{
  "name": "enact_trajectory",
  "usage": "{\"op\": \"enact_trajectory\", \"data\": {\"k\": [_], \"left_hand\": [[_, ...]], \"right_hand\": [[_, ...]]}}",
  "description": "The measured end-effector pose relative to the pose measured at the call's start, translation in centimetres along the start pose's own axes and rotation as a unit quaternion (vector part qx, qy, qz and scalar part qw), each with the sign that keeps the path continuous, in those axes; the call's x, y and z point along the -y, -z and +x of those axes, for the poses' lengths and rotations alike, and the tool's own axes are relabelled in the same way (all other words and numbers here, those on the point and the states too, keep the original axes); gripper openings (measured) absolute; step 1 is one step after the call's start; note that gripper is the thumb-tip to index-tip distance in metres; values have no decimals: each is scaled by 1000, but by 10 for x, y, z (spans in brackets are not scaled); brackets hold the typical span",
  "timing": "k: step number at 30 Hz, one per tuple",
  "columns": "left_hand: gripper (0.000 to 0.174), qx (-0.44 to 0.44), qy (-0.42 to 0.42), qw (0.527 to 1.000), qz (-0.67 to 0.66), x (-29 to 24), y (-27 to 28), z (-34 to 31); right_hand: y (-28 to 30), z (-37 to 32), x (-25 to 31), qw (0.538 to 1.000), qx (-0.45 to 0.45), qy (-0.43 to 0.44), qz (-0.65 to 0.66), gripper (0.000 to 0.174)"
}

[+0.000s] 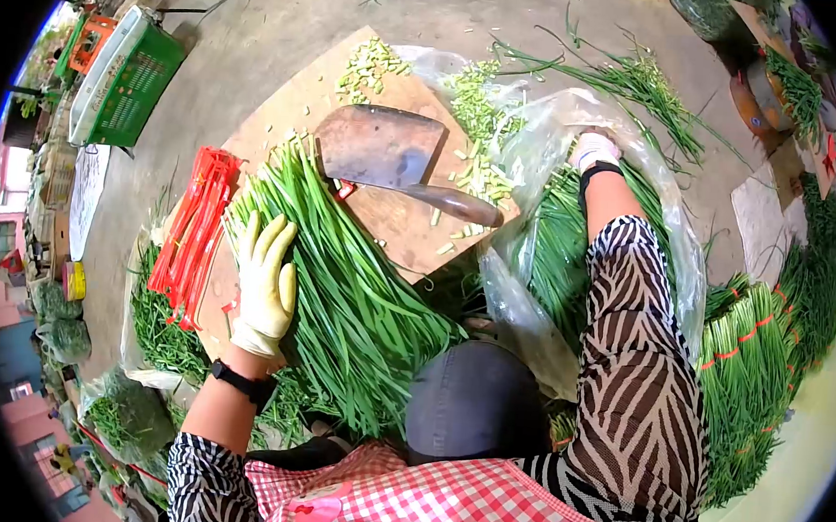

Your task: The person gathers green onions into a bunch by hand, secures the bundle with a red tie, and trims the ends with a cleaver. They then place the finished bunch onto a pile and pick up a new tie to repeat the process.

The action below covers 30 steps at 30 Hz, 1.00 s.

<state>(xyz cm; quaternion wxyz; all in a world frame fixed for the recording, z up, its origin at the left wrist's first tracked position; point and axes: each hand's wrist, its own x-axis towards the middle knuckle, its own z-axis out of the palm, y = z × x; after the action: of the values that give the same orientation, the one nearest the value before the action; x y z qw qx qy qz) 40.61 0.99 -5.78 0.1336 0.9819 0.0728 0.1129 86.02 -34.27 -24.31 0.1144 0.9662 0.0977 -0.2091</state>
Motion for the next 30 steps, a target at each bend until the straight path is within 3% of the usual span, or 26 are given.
{"op": "enact_trajectory", "data": {"k": [7, 10, 11, 15, 19, 23, 26, 28, 29, 30], "left_hand": [[60, 1, 3, 1000, -3, -1, -1, 1], [60, 2, 0, 1000, 17, -1, 0, 0], [60, 3, -3, 1000, 26, -1, 0, 1], [60, 4, 2, 1000, 13, 1, -2, 0], [60, -3, -1, 1000, -4, 2, -3, 0], [61, -6, 3, 1000, 3, 0, -2, 0], [60, -10, -1, 1000, 4, -1, -2, -1], [59, -17, -7, 1000, 7, -1, -2, -1], [58, -24, -7, 1000, -12, 1, -3, -1], [57, -28, -10, 999, -16, 2, -3, -1]], "right_hand": [[4, -13, -9, 999, 6, 1, 50, 36], [8, -40, -21, 991, -73, 20, 107, 53], [5, -37, -25, 995, -55, 1, 79, 56], [-11, -21, -35, 994, -89, 40, 58, 56], [3, -20, -39, 994, -59, 78, 48, 53], [19, -56, -53, 994, -53, 71, 64, 49], [19, -88, -65, 993, -88, 69, -32, 54], [47, -135, -75, 989, -102, 106, -1, 44], [53, -154, -84, 967, -182, 175, 46, 38], [54, -175, -85, 969, -150, 183, 70, 37]]}}
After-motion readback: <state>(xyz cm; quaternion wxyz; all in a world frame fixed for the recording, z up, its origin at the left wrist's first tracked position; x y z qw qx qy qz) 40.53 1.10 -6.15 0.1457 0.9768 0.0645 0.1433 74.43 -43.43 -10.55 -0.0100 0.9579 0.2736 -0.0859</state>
